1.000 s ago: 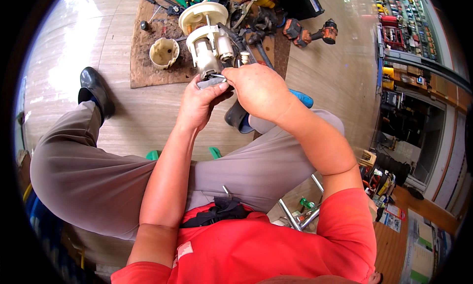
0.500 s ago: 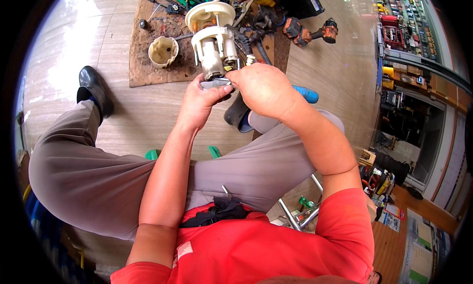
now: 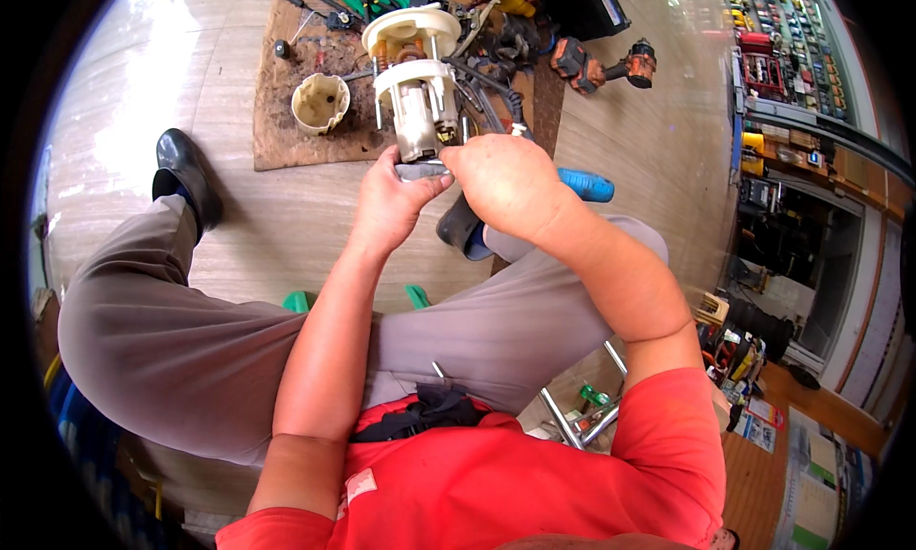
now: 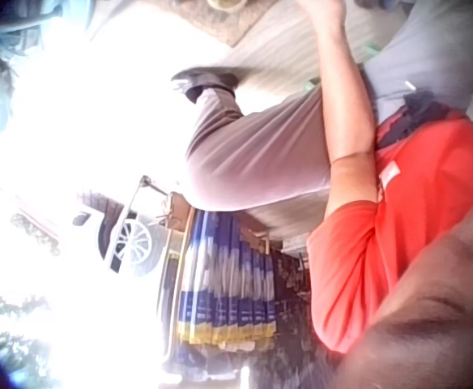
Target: The person uses a screwdriver to pry and detach components of a fuel pump assembly while holding it by hand.
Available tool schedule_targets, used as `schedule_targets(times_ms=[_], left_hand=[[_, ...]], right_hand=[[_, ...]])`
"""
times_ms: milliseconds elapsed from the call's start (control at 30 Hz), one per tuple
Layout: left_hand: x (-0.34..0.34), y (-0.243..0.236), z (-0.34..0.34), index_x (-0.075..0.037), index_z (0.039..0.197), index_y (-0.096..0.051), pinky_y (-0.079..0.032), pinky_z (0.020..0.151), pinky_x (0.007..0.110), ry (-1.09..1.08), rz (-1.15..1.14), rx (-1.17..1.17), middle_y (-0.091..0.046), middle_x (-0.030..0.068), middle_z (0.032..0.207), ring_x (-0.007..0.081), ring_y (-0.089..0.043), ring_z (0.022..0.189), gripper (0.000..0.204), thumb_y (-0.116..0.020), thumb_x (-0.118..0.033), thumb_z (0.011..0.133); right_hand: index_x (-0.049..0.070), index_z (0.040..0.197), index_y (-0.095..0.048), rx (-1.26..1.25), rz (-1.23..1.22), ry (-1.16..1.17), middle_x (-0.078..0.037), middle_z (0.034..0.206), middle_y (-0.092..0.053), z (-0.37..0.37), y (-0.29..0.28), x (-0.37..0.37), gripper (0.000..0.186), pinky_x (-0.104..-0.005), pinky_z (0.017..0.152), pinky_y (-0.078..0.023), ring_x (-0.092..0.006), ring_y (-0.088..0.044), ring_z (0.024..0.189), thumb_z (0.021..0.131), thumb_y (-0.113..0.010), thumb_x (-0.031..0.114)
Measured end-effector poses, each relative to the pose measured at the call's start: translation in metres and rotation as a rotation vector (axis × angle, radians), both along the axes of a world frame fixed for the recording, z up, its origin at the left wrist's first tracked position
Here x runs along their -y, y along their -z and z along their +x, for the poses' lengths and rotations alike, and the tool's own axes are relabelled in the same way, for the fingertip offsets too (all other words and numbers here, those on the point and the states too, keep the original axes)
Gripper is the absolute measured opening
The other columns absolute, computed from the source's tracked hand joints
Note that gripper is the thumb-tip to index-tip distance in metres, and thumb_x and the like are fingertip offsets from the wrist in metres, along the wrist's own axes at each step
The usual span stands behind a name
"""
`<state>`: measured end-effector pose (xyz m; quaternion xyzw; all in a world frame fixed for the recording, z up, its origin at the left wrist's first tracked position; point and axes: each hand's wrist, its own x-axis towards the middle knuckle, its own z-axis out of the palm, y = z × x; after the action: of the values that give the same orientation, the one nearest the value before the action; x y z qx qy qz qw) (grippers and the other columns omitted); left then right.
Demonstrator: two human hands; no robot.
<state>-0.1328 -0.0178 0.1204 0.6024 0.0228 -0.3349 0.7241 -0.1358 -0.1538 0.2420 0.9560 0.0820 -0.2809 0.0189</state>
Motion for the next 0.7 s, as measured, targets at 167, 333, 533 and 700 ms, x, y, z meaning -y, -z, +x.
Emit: schedule_targets(times_ms=[167, 333, 533, 700], left_hand=[[0.004, 0.003, -0.004, 0.004, 0.113, -0.059, -0.053, 0.078, 0.032, 0.027, 0.122, 0.022, -0.071, 0.014, 0.098, 0.0183, -0.067, 0.087, 0.048, -0.081, -0.013, 0.074], [0.007, 0.019, -0.011, 0.004, 0.111, -0.059, -0.053, 0.076, 0.032, -0.059, 0.077, -0.003, -0.071, 0.0129, 0.097, 0.0171, -0.066, 0.084, 0.047, -0.082, -0.013, 0.074], [0.008, 0.017, -0.013, 0.003, 0.108, -0.059, -0.052, 0.073, 0.031, -0.16, -0.01, -0.028, -0.07, 0.0095, 0.093, 0.0144, -0.063, 0.081, 0.04, -0.079, -0.008, 0.076], [0.007, 0.015, -0.011, 0.003, 0.107, -0.059, -0.052, 0.073, 0.031, -0.169, 0.02, -0.025, -0.069, 0.0091, 0.093, 0.0138, -0.063, 0.081, 0.039, -0.079, -0.007, 0.076]], right_hand=[[0.007, 0.093, -0.066, -0.095, 0.01, 0.042, -0.016, 0.085, -0.069, -0.001, 0.019, 0.007, 0.016, -0.0474, 0.073, -0.054, -0.035, -0.068, 0.087, 0.08, -0.057, 0.007], [0.003, 0.088, -0.07, -0.064, 0.08, 0.105, -0.019, 0.09, -0.07, -0.005, 0.03, 0.002, 0.016, -0.046, 0.075, -0.056, -0.0359, -0.069, 0.088, 0.081, -0.058, 0.009], [0.006, 0.095, -0.067, -0.077, 0.085, 0.18, -0.018, 0.09, -0.069, -0.004, 0.027, -0.005, 0.018, -0.049, 0.077, -0.053, -0.0375, -0.067, 0.09, 0.084, -0.053, 0.008], [0.007, 0.1, -0.067, -0.044, 0.13, 0.217, -0.017, 0.09, -0.069, -0.007, 0.034, -0.005, 0.02, -0.0488, 0.078, -0.053, -0.0369, -0.066, 0.091, 0.085, -0.054, 0.009]])
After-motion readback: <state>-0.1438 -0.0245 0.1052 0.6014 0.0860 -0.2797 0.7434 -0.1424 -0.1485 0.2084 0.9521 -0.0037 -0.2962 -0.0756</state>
